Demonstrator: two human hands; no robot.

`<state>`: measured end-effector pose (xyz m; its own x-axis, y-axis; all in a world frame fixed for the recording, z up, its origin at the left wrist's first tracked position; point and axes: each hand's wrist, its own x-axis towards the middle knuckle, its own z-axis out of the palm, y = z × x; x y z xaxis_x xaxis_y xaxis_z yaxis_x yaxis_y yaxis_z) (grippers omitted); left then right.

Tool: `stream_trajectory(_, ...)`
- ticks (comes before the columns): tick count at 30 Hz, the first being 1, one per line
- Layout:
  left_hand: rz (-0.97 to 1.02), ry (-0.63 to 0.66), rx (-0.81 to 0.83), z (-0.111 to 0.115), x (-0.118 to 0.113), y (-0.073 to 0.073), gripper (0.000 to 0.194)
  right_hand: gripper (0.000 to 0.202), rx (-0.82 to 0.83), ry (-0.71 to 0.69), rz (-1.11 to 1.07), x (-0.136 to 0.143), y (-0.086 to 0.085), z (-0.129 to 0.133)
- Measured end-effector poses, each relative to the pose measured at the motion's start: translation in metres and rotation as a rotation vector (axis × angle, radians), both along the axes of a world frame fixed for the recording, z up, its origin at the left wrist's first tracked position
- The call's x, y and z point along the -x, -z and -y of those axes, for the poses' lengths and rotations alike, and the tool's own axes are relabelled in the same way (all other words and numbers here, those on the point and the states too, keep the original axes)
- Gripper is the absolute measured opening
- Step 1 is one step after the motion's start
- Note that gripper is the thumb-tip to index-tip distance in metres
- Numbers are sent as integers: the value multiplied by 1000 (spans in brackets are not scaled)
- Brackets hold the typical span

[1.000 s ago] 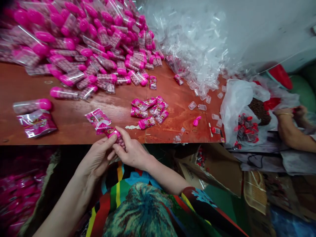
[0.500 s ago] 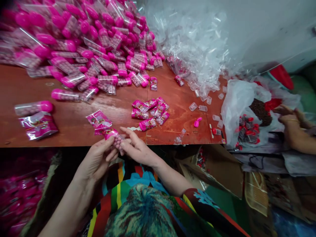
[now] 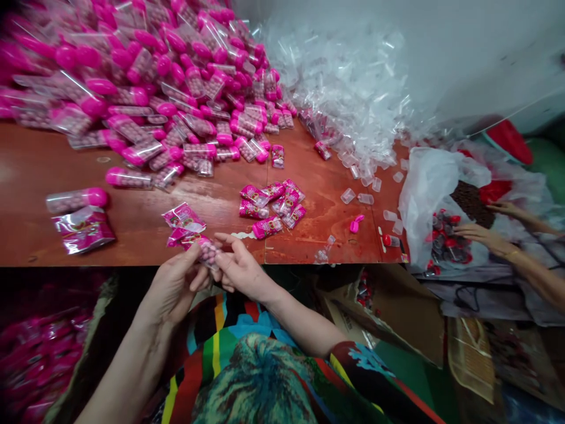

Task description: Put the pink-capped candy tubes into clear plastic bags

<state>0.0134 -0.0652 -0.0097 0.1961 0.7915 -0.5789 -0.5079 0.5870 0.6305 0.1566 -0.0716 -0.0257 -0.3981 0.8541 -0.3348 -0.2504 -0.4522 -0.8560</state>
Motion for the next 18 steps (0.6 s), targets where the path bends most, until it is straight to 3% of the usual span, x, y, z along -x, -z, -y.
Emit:
stream_trajectory(5, 15, -117, 69, 3, -12, 4, 42, 46, -336, 70, 364, 4, 4, 7)
stream_trajectory(7, 5, -88, 75, 6, -16, 3, 43, 46, -272, 77, 314, 4, 3, 5)
stream_trajectory(10, 4, 8, 46, 9, -15, 0, 43, 45, -26, 58, 49, 2, 1, -3)
stream_trajectory(12, 9, 83, 19, 9, -11, -1, 42, 45, 52, 41, -71, 0, 0, -6)
stream_trajectory(18, -8, 27, -1, 5, -9, 4, 46, 53, -68, 76, 12, -2, 9, 0)
